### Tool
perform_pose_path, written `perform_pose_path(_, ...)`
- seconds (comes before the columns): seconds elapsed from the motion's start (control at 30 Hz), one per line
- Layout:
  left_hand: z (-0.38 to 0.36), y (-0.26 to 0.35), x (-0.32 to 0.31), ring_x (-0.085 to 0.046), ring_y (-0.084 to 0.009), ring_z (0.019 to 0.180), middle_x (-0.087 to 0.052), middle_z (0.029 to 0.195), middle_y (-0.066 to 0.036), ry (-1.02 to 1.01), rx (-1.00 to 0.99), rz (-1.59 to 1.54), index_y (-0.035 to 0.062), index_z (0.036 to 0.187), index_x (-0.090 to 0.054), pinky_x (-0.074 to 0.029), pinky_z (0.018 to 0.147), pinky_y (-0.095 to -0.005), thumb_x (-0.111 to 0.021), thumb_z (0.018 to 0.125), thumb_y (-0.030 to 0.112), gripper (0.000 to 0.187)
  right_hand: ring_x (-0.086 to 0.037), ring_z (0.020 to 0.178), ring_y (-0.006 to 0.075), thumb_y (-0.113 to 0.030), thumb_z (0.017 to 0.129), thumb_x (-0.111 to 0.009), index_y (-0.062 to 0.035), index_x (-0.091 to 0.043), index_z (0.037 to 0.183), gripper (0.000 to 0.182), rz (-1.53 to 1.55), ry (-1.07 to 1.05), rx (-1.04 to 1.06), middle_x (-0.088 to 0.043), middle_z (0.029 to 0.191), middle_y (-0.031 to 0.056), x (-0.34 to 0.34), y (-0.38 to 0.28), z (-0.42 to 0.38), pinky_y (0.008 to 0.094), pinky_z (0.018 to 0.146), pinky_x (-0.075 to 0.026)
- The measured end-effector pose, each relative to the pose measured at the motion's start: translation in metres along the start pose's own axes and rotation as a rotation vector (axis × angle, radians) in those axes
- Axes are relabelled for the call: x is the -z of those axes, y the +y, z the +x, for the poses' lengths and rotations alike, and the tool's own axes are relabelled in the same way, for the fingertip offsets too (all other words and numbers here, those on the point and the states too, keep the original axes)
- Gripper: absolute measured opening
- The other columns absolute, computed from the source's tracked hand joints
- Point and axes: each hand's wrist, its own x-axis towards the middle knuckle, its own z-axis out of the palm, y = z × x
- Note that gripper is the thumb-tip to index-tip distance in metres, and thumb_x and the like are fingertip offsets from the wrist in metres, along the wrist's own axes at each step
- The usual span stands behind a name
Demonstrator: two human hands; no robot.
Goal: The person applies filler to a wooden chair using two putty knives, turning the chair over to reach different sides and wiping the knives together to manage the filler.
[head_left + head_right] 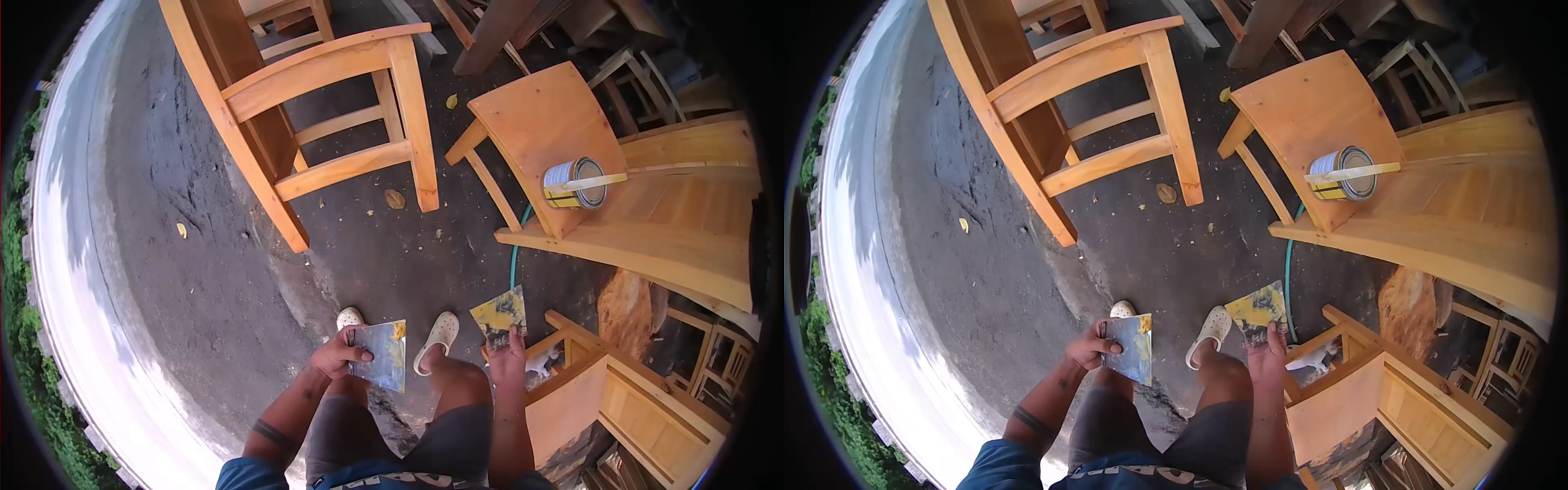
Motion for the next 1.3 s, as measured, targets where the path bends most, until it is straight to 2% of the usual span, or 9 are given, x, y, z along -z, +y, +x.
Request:
perform_pose_path(0.17,-0.007,0.104,-0.025,-0.067,-0.0208,0.079,-0.068,0.090,-0.013,0.144,-0.159,0.023,-0.0053,0.098,-0.063,-0.053,0.078,-0.0318,-0.070,0.067,-0.003,0.032,-0.051,0.117,0.0221,-0.020,0.093,-0.054,-0.0036,-0.045,0.127,0.039,-0.196,-0.331,-0.106,-0.052,0.126,0.0076,-0.100,0.015,0.095,0.0388,0.099,-0.041)
perform_pose_path(0.37,0.062,0.142,-0.063,-0.067,-0.0258,0.080,-0.067,0.092,-0.018,0.112,-0.537,0.024,-0.0089,0.097,-0.063,-0.053,0.077,-0.0337,-0.070,0.067,0.001,0.033,-0.057,0.107,0.0198,-0.021,0.093,-0.054,-0.0039,-0.056,0.114,0.027,-0.048,-0.397,-0.205,-0.059,0.117,0.0068,-0.183,0.018,0.208,0.0368,0.092,-0.045)
perform_pose_path(0.57,0.164,0.161,-0.062,-0.060,-0.0194,0.100,-0.063,0.108,-0.012,-0.078,-0.458,0.105,-0.0067,0.117,-0.053,-0.045,0.090,-0.0307,-0.066,0.072,-0.004,0.046,-0.057,0.107,0.0204,-0.019,0.093,-0.051,-0.0049,-0.053,0.118,0.029,-0.025,-0.428,-0.177,-0.060,0.115,0.0071,-0.221,0.034,0.291,0.0378,0.094,-0.044)
perform_pose_path(0.83,0.171,0.225,0.045,-0.063,-0.0289,0.099,-0.061,0.110,-0.019,0.060,-0.970,0.017,-0.0065,0.123,-0.045,-0.049,0.092,-0.0426,-0.059,0.078,0.006,0.049,-0.058,0.099,0.0242,-0.023,0.092,-0.049,-0.0032,-0.052,0.118,0.033,-0.034,-0.588,-0.199,-0.060,0.109,0.0118,-0.220,0.043,0.367,0.0387,0.095,-0.044)
perform_pose_path(0.87,0.169,0.222,0.057,-0.063,-0.0279,0.099,-0.061,0.110,-0.018,0.041,-1.010,-0.002,-0.0065,0.123,-0.045,-0.049,0.091,-0.0415,-0.059,0.078,0.006,0.049,-0.052,0.112,0.0262,-0.025,0.093,-0.046,-0.0059,-0.052,0.121,0.034,-0.049,-0.753,-0.176,-0.056,0.118,0.0137,-0.218,0.046,0.381,0.0412,0.100,-0.038)
perform_pose_path(0.97,0.172,0.200,0.056,-0.061,-0.0228,0.101,-0.061,0.112,-0.015,0.031,-0.798,0.212,-0.0062,0.123,-0.048,-0.048,0.090,-0.0353,-0.059,0.079,0.000,0.045,-0.030,0.133,0.0295,-0.028,0.094,-0.042,-0.0119,-0.052,0.122,0.034,-0.023,-0.933,-0.163,-0.037,0.140,0.0167,-0.242,0.055,0.388,0.0448,0.110,-0.023)
perform_pose_path(1.0,0.175,0.192,0.056,-0.059,-0.0198,0.104,-0.061,0.113,-0.012,-0.073,-0.720,0.288,-0.0043,0.124,-0.050,-0.047,0.091,-0.0326,-0.058,0.081,-0.004,0.044,-0.028,0.133,0.0312,-0.028,0.093,-0.045,-0.0104,-0.058,0.109,0.027,-0.021,-0.999,-0.184,-0.035,0.141,0.0173,-0.248,0.059,0.392,0.0453,0.110,-0.022)
perform_pose_path(1.17,0.174,0.165,0.034,-0.058,-0.0166,0.105,-0.060,0.116,-0.010,0.044,-0.677,0.355,-0.0008,0.127,-0.049,-0.045,0.094,-0.0300,-0.055,0.083,-0.008,0.046,-0.035,0.126,0.0346,-0.028,0.089,-0.054,-0.0088,-0.059,0.084,0.021,0.031,-1.187,-0.377,-0.042,0.131,0.0188,-0.256,0.067,0.432,0.0465,0.107,-0.025)
perform_pose_path(1.3,0.172,0.182,0.030,-0.060,-0.0158,0.102,-0.061,0.111,-0.009,0.153,-0.816,0.324,-0.0022,0.125,-0.048,-0.050,0.089,-0.0291,-0.051,0.083,-0.008,0.043,-0.038,0.122,0.0351,-0.027,0.086,-0.060,-0.0101,-0.060,0.082,0.018,0.097,-1.232,-0.432,-0.043,0.128,0.0183,-0.265,0.065,0.419,0.0470,0.105,-0.027)
